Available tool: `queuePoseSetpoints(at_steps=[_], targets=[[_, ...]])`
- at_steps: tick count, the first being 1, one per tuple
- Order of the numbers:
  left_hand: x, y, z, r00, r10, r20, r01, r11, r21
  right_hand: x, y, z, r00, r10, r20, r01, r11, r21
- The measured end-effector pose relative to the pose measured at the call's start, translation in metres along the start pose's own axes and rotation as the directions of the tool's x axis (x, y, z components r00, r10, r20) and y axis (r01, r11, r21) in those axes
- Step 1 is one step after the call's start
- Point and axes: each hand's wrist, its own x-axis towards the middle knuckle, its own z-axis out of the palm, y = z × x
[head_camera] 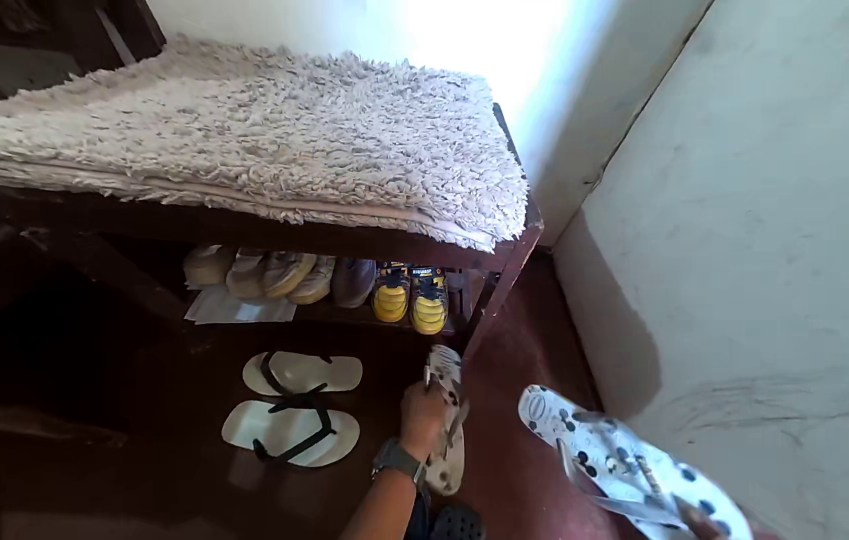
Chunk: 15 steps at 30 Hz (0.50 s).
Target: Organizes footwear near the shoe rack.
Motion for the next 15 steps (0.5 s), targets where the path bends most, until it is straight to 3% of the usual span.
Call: queuePoseSetpoints(at_steps=[3,5,8,12,15], targets=[[-0.038,-0.010,-0.020,0.976,0.006,0.220,-0.056,0.973,0.222,0.023,-0.030,-0.020,0.991,-0.114,0.070,0.105,0.986,0.129],[-0.043,-0.030,-0.031,0.953,-0.004,0.302,-0.092,0.949,0.303,0.029,-0.037,-0.011,0.989,-0.050,0.142,0.028,0.988,0.154],[-0.042,-0.067,-0.043,0.943,0.021,0.332,-0.174,0.881,0.440,0.031,-0.006,0.028,0.958,0.111,0.264,-0.168,0.965,0.201],[-0.049,-0.101,-0.056,0.968,0.157,0.196,-0.237,0.832,0.502,0.031,0.045,0.072,0.870,0.278,0.407,-0.342,0.935,0.094],[-0.063,-0.090,-0.079,0.995,0.092,-0.027,-0.056,0.783,0.620,0.031,0.062,0.074,0.867,0.301,0.398,-0.382,0.913,0.142]])
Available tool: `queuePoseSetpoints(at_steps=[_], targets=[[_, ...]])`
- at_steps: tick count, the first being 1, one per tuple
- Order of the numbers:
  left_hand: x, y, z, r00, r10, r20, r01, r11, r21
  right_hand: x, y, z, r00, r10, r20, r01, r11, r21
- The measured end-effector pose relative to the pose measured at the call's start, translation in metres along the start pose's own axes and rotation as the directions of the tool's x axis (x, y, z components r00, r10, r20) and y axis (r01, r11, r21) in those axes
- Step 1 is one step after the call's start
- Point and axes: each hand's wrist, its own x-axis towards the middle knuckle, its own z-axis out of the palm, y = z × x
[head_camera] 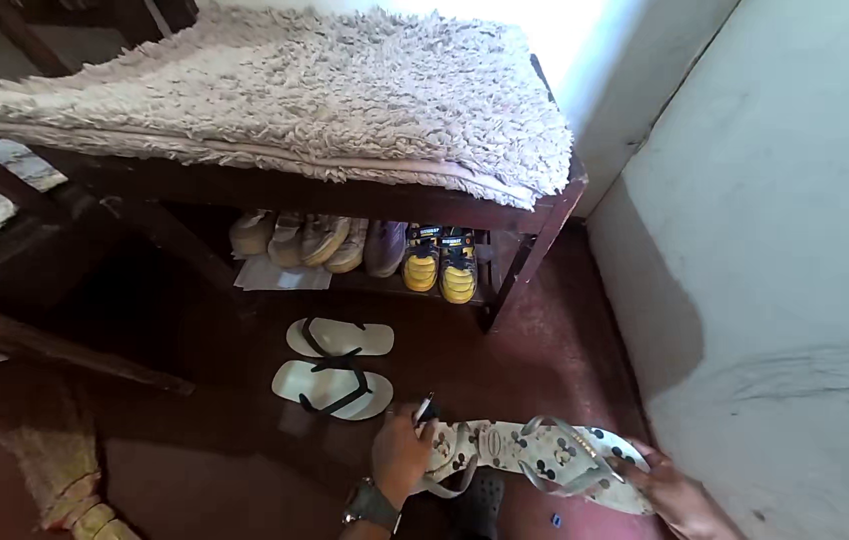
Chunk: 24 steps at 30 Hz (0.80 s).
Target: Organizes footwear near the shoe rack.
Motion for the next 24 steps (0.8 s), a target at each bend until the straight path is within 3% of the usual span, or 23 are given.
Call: queuePoseSetpoints(at_steps=[2,4,7,11,17,22,24], targets=[[-0.003,-0.005,-0.026,0.989,-0.141,0.050,0.132,0.980,0.152,0.001,0.001,0.004,0.998,0.055,0.013,-0.055,0.998,-0.005],[0.000,-0.022,-0.042,0.966,-0.186,0.179,0.141,0.962,0.234,0.004,0.005,0.011,0.991,0.125,0.047,-0.126,0.992,0.026],[0.007,-0.051,-0.047,0.923,0.063,0.379,-0.096,0.993,0.070,0.013,0.005,0.020,0.975,0.156,0.155,-0.169,0.983,0.069],[-0.001,-0.049,-0.047,0.894,0.229,0.386,-0.229,0.972,-0.046,0.018,-0.030,0.040,0.954,0.114,0.276,-0.144,0.986,0.088],[-0.002,-0.053,-0.069,0.901,0.200,0.384,-0.093,0.955,-0.281,0.017,-0.032,0.036,0.961,0.073,0.267,-0.144,0.957,0.254],[-0.013,-0.021,-0.069,0.872,0.287,0.397,-0.157,0.932,-0.328,0.007,-0.040,0.057,0.964,0.014,0.267,-0.070,0.977,0.201],[-0.015,-0.021,-0.059,0.872,0.308,0.381,-0.110,0.881,-0.460,0.000,-0.039,0.069,0.981,0.018,0.194,-0.065,0.969,0.240]])
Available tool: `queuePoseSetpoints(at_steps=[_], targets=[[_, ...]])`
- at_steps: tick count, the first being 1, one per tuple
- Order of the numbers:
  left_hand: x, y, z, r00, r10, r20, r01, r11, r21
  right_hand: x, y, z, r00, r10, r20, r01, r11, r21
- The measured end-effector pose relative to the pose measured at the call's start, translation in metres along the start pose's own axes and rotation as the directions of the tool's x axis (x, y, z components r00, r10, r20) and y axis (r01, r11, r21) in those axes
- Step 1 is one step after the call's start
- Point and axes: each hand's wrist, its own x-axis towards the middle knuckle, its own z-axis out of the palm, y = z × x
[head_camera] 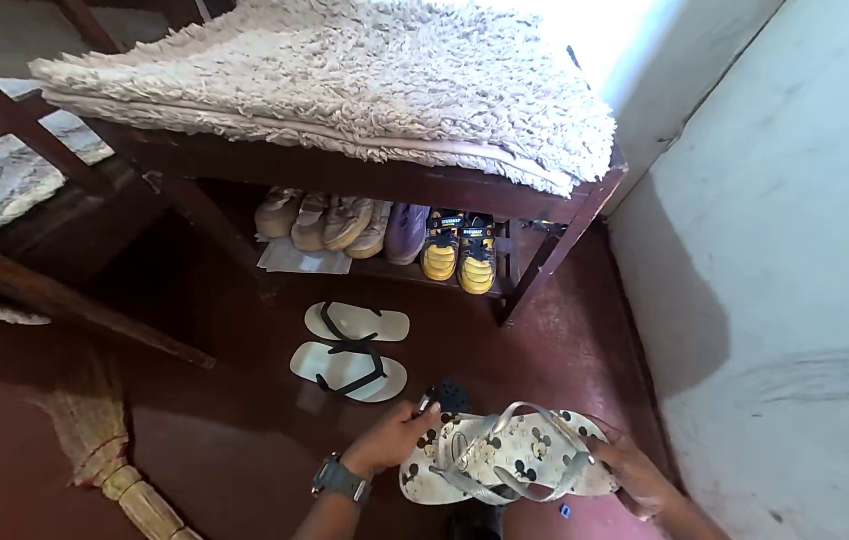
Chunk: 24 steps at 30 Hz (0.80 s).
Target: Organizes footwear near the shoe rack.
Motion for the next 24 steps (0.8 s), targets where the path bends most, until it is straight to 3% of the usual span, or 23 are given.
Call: queuePoseSetpoints(at_steps=[2,4,9,11,13,15,16,17,19,21,22,24], targets=[[0.002,0.000,0.011,1.000,0.023,0.011,-0.021,0.988,-0.153,-0.006,0.009,0.011,0.997,0.009,-0.081,-0.003,0.997,0.078],[0.001,0.004,0.016,0.999,0.030,0.034,-0.022,0.979,-0.205,-0.020,0.013,0.016,0.999,0.040,-0.034,-0.035,0.991,0.128],[-0.004,0.010,-0.026,0.999,-0.017,-0.028,0.020,0.990,0.140,-0.020,-0.023,0.015,0.984,-0.046,0.174,0.054,0.998,-0.040],[-0.007,0.008,-0.031,0.998,-0.060,-0.018,0.062,0.985,0.164,-0.012,-0.034,0.028,0.976,-0.003,0.216,0.019,0.997,-0.074],[-0.006,-0.007,-0.033,0.995,-0.071,-0.064,0.074,0.997,0.038,-0.003,-0.047,0.047,0.959,0.053,0.279,-0.038,0.998,-0.059],[-0.006,-0.041,-0.032,0.978,-0.112,-0.176,0.062,0.962,-0.266,0.006,-0.058,0.069,0.943,0.119,0.311,-0.089,0.990,-0.111],[-0.004,-0.059,-0.032,0.947,-0.157,-0.281,0.048,0.932,-0.358,0.014,-0.061,0.079,0.938,0.163,0.306,-0.113,0.978,-0.174],[0.000,-0.078,-0.034,0.873,-0.190,-0.449,0.041,0.946,-0.321,0.025,-0.060,0.087,0.930,0.209,0.303,-0.138,0.961,-0.238],[-0.008,-0.117,-0.048,0.609,-0.152,-0.778,0.190,0.981,-0.042,0.053,-0.052,0.093,0.893,0.310,0.325,-0.173,0.905,-0.388],[-0.030,-0.163,-0.055,0.415,-0.114,-0.903,0.400,0.914,0.069,0.090,-0.046,0.089,0.825,0.422,0.377,-0.101,0.765,-0.636],[-0.036,-0.189,-0.053,0.357,-0.054,-0.933,0.445,0.888,0.119,0.111,-0.048,0.090,0.817,0.443,0.369,-0.015,0.656,-0.755],[-0.041,-0.227,-0.046,0.295,0.086,-0.952,0.489,0.842,0.228,0.146,-0.070,0.109,0.912,0.298,0.281,0.086,0.531,-0.843]])
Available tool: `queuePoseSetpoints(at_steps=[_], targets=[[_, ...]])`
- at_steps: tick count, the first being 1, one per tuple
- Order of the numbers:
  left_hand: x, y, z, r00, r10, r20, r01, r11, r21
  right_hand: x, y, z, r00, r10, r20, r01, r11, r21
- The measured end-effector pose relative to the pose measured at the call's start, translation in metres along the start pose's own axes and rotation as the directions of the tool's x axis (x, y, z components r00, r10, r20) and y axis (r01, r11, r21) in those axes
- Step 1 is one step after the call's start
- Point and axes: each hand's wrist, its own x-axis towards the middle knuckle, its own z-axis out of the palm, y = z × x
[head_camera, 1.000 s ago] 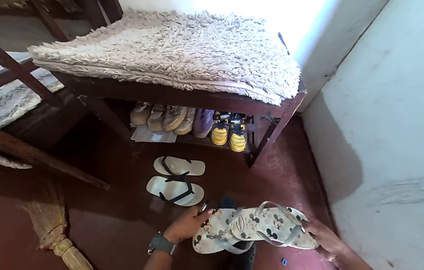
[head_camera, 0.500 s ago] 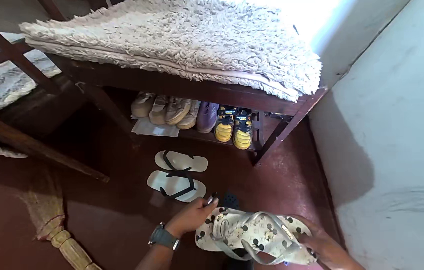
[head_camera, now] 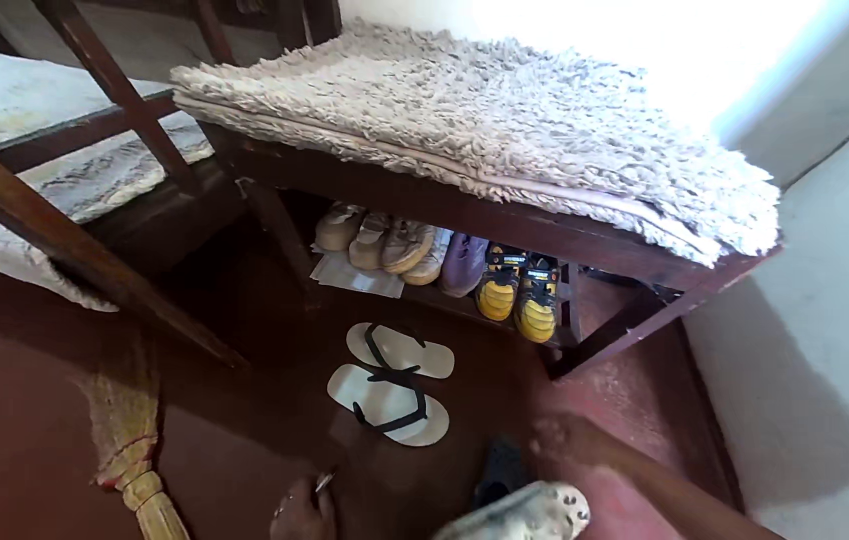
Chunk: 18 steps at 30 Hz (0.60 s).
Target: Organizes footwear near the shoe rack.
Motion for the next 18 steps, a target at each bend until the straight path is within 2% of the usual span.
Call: queuePoseSetpoints(at_steps=[1,2,3,5,6,7,8,10,12,14,15,16,18], targets=[[0.000,-0.003,0.005,1.000,0.012,-0.012,-0.012,1.000,0.023,0.013,-0.020,-0.014,0.983,-0.017,-0.184,0.022,0.999,0.027],[0.000,-0.003,0.006,1.000,0.011,-0.005,-0.010,0.999,0.036,0.028,-0.039,-0.027,0.916,-0.033,-0.400,0.061,0.996,0.058],[-0.001,-0.002,0.006,1.000,0.007,0.003,-0.008,0.999,0.048,0.047,-0.052,-0.041,0.810,-0.014,-0.587,0.067,0.995,0.069],[-0.002,0.000,0.004,1.000,0.002,0.016,-0.003,0.998,0.067,0.087,-0.068,-0.070,0.600,0.032,-0.799,0.037,0.997,0.068],[-0.001,0.002,0.002,1.000,-0.007,0.029,0.005,0.997,0.073,0.104,-0.075,-0.083,0.549,0.076,-0.833,0.003,0.996,0.093],[0.001,0.004,0.000,0.998,-0.025,0.051,0.021,0.997,0.079,0.119,-0.078,-0.093,0.544,0.138,-0.827,-0.044,0.990,0.136],[0.002,0.005,-0.002,0.996,-0.047,0.081,0.040,0.996,0.085,0.132,-0.079,-0.100,0.564,0.205,-0.800,-0.082,0.978,0.193],[0.003,0.006,-0.003,0.988,-0.087,0.131,0.074,0.992,0.097,0.148,-0.075,-0.106,0.599,0.275,-0.752,-0.066,0.953,0.296],[0.002,0.005,-0.001,0.988,-0.089,0.125,0.076,0.992,0.104,0.146,-0.077,-0.104,0.547,0.323,-0.772,0.049,0.908,0.415],[0.001,0.004,0.001,0.994,-0.068,0.089,0.058,0.993,0.105,0.139,-0.091,-0.102,0.434,0.408,-0.803,0.272,0.791,0.548],[0.002,0.003,0.002,0.995,-0.058,0.078,0.050,0.993,0.103,0.134,-0.101,-0.104,0.378,0.418,-0.826,0.347,0.763,0.545],[0.002,0.003,0.003,0.996,-0.050,0.068,0.043,0.994,0.101,0.129,-0.113,-0.108,0.347,0.368,-0.863,0.390,0.780,0.489],[0.000,0.002,0.004,0.997,-0.049,0.061,0.042,0.994,0.104,0.118,-0.139,-0.111,0.343,0.127,-0.931,0.357,0.899,0.255]])
